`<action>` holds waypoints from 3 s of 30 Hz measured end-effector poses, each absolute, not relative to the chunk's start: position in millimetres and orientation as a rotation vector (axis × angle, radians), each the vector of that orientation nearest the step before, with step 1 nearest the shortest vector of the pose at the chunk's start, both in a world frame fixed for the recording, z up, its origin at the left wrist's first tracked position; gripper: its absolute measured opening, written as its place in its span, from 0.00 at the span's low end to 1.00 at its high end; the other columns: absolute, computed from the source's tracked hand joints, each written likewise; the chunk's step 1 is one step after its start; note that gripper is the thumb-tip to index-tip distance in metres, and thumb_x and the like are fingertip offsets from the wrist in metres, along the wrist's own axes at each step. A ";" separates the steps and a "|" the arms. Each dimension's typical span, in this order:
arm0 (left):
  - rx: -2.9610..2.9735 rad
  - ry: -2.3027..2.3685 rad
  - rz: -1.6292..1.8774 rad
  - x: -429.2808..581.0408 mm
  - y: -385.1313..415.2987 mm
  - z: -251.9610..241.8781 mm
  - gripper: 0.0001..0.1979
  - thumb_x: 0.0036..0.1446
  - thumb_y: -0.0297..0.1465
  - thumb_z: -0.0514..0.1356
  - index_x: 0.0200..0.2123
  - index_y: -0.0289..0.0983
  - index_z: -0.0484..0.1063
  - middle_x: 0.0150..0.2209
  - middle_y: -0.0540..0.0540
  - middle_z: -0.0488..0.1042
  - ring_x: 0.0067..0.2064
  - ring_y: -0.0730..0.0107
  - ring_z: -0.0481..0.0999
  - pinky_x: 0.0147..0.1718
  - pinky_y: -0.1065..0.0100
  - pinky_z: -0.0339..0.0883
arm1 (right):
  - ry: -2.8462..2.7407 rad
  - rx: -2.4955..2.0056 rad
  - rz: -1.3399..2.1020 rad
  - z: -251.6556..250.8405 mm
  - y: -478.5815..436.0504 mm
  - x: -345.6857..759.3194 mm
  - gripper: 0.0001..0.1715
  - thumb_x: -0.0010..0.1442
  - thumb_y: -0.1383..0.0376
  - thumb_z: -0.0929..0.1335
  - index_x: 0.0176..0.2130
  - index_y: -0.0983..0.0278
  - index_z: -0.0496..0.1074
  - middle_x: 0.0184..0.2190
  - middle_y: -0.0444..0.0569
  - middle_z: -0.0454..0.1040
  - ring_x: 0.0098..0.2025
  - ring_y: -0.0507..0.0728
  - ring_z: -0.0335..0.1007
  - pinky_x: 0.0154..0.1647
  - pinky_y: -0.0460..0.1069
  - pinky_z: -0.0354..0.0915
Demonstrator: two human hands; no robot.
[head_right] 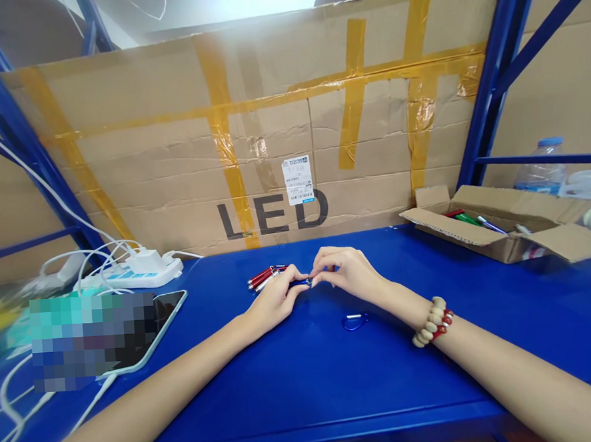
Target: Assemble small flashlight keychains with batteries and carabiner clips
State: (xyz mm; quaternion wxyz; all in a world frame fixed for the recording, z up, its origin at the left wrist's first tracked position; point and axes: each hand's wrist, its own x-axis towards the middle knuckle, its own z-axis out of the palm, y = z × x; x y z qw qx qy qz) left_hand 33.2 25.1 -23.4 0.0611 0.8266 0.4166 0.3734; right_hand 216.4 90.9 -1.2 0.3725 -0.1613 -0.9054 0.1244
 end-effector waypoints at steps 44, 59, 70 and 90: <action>2.596 1.294 0.974 35.1 21.6 -19.5 0.10 0.61 0.28 0.46 0.39 0.36 0.66 0.38 0.44 0.73 0.40 0.67 0.73 0.39 0.69 0.66 | -2.637 -0.411 -0.233 11.1 80.0 220.8 0.21 0.63 0.63 0.55 0.29 0.64 0.71 0.25 0.47 0.70 0.23 0.50 0.63 0.21 0.45 0.51; 2.579 1.360 1.062 34.4 24.3 -20.9 0.15 0.61 0.28 0.48 0.50 0.39 0.62 0.48 0.43 0.71 0.49 0.65 0.71 0.49 0.61 0.64 | -2.329 -0.754 0.904 2.0 72.7 203.9 0.24 0.54 0.48 0.61 0.21 0.64 0.64 0.12 0.40 0.61 0.14 0.48 0.57 0.17 0.44 0.56; 2.478 1.362 1.078 36.3 26.6 -19.6 0.10 0.61 0.28 0.47 0.40 0.38 0.66 0.39 0.46 0.74 0.41 0.68 0.73 0.43 0.66 0.65 | -2.379 -0.775 0.822 -1.9 82.3 206.0 0.27 0.56 0.46 0.60 0.26 0.65 0.70 0.17 0.41 0.64 0.14 0.47 0.59 0.19 0.44 0.57; 1.916 1.614 1.259 35.8 29.1 -13.7 0.10 0.61 0.35 0.45 0.35 0.39 0.63 0.26 0.53 0.65 0.30 0.73 0.66 0.33 0.71 0.60 | -2.796 -1.101 1.101 24.7 89.9 239.9 0.17 0.43 0.55 0.71 0.31 0.64 0.73 0.24 0.45 0.72 0.21 0.50 0.67 0.14 0.41 0.57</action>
